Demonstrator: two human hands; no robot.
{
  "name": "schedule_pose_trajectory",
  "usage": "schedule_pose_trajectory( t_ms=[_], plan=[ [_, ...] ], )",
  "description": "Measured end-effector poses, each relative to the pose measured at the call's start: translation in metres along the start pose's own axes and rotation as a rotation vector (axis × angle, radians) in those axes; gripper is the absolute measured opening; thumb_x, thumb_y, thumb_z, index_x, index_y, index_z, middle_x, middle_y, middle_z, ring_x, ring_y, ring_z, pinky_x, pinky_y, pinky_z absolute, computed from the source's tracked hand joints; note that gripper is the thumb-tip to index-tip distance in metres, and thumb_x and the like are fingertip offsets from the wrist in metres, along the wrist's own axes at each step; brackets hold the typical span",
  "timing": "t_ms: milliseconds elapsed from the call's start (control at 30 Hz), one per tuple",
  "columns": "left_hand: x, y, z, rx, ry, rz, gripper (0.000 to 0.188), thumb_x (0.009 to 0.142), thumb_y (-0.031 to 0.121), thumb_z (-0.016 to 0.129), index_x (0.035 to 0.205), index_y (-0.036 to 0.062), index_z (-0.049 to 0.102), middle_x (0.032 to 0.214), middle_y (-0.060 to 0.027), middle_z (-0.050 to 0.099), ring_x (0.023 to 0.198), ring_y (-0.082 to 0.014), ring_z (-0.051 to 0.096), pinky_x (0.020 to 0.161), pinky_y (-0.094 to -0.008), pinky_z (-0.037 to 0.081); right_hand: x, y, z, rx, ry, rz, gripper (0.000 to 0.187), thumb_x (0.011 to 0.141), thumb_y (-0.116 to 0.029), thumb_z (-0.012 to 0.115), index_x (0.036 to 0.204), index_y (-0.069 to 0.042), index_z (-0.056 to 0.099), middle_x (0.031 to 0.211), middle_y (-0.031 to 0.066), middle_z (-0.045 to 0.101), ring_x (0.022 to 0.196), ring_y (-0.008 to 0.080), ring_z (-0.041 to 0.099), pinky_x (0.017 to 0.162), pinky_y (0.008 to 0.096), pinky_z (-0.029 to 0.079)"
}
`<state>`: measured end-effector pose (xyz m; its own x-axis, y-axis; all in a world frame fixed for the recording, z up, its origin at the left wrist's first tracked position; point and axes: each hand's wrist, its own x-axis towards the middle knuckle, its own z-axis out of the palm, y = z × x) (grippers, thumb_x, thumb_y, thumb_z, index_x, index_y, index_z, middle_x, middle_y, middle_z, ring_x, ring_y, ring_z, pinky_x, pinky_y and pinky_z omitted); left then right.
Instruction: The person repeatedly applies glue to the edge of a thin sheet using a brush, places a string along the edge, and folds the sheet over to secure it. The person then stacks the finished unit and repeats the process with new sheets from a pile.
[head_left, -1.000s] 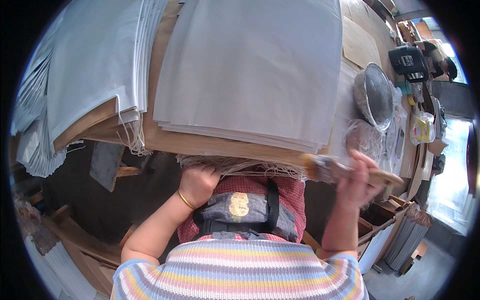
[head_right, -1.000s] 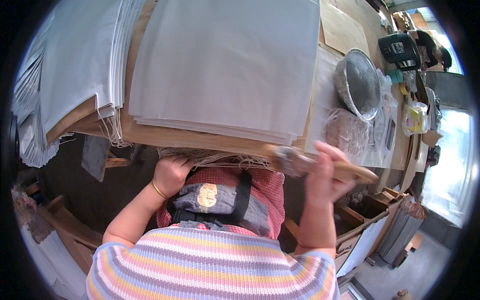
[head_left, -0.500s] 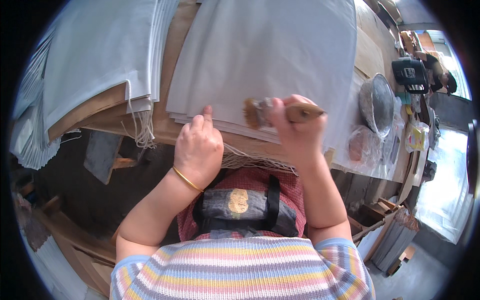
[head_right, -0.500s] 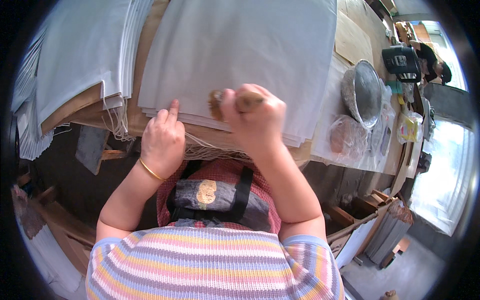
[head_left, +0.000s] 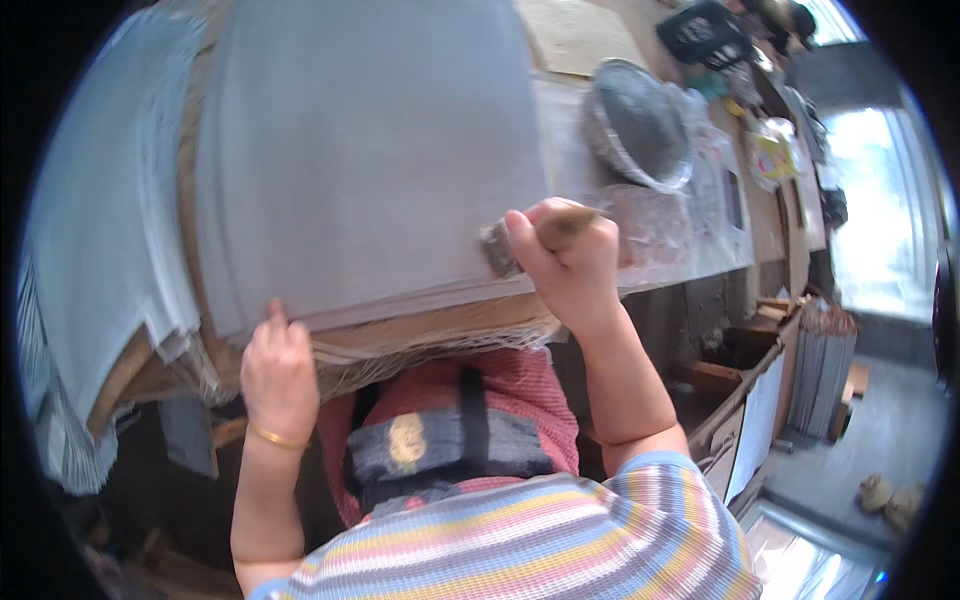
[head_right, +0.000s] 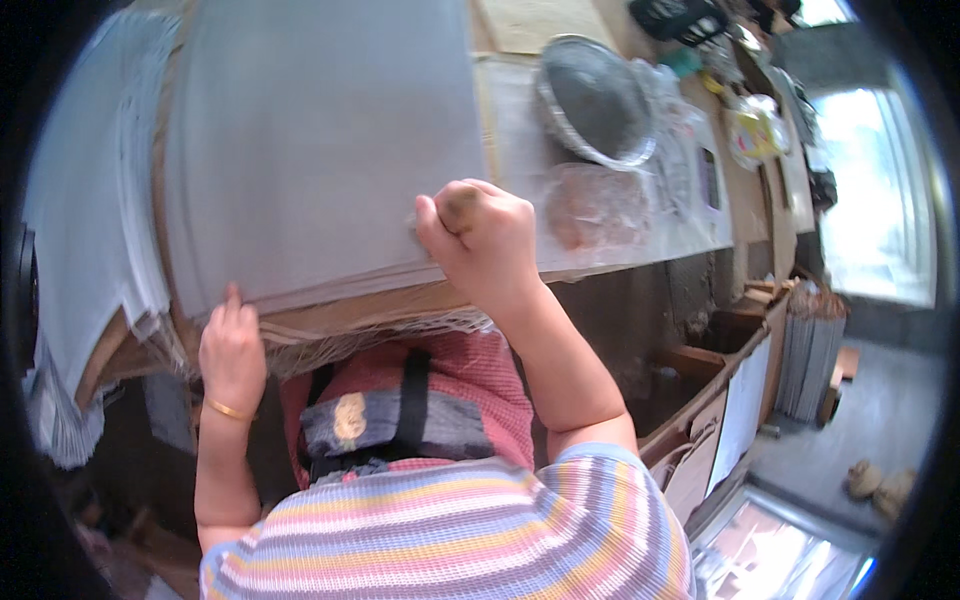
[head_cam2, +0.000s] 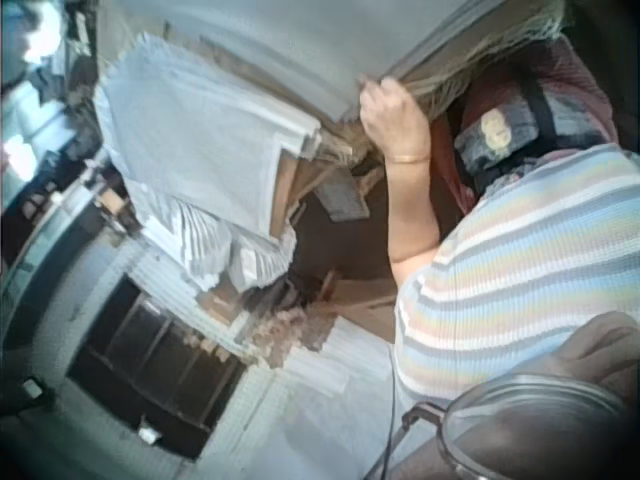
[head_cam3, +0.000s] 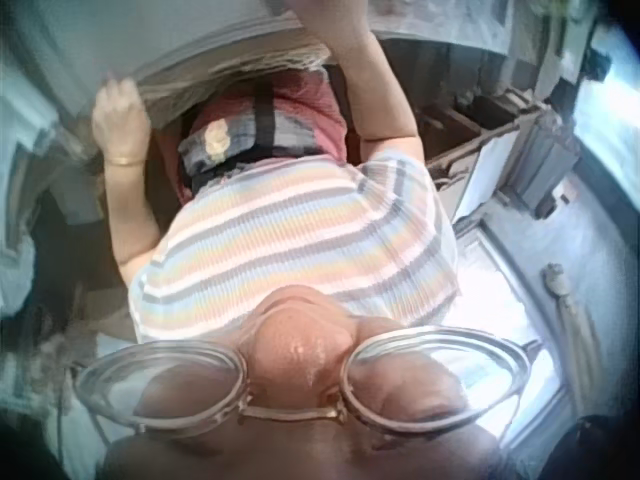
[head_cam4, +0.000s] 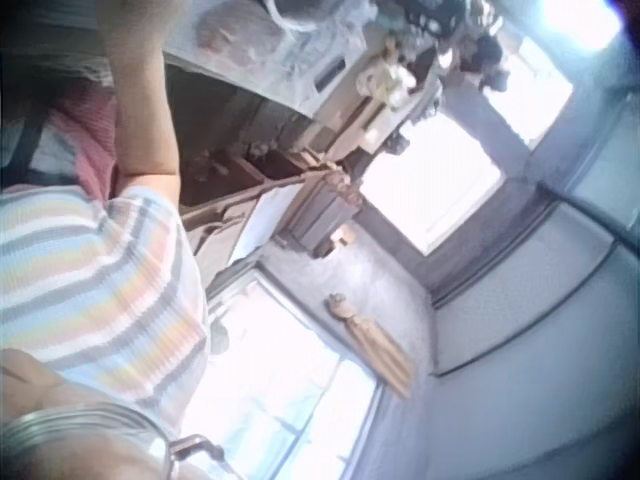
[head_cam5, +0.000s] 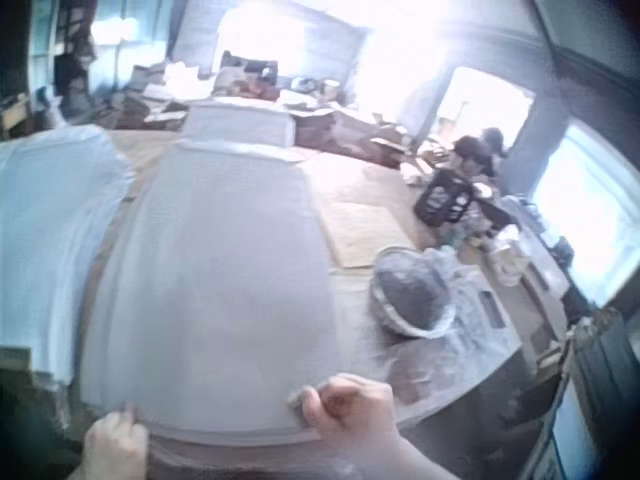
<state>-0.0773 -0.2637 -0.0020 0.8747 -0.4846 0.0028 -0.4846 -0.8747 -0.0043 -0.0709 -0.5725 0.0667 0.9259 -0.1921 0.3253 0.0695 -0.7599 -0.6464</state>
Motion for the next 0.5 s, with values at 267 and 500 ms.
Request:
schedule_pose_trajectory(
  t_ms=[267, 500],
  plan=[
    [-0.004, 0.009, -0.002, -0.012, -0.043, -0.052, 0.006, 0.077, -0.003, 0.055, 0.082, -0.0035, 0.053, 0.132, -0.0284, 0.050, 0.099, -0.0363, 0.056, 0.085, -0.0415, 0.049, -0.009, 0.130, -0.134, -0.358, 0.135, -0.184, 0.024, 0.082, 0.001, 0.067, 0.106, -0.001, 0.069, 0.089, 0.0122, 0.064, 0.077, 0.0227, 0.063, 0.074, 0.0280, 0.050],
    [-0.003, 0.011, -0.006, 0.028, -0.073, -0.084, 0.007, 0.078, -0.001, 0.058, 0.083, -0.0043, 0.054, 0.133, -0.0302, 0.048, 0.099, -0.0379, 0.056, 0.085, -0.0422, 0.048, -0.010, 0.176, -0.151, -0.326, 0.163, -0.128, 0.019, 0.088, -0.003, 0.059, 0.104, 0.000, 0.069, 0.086, 0.0132, 0.067, 0.075, 0.0228, 0.065, 0.072, 0.0329, 0.052]
  ],
)
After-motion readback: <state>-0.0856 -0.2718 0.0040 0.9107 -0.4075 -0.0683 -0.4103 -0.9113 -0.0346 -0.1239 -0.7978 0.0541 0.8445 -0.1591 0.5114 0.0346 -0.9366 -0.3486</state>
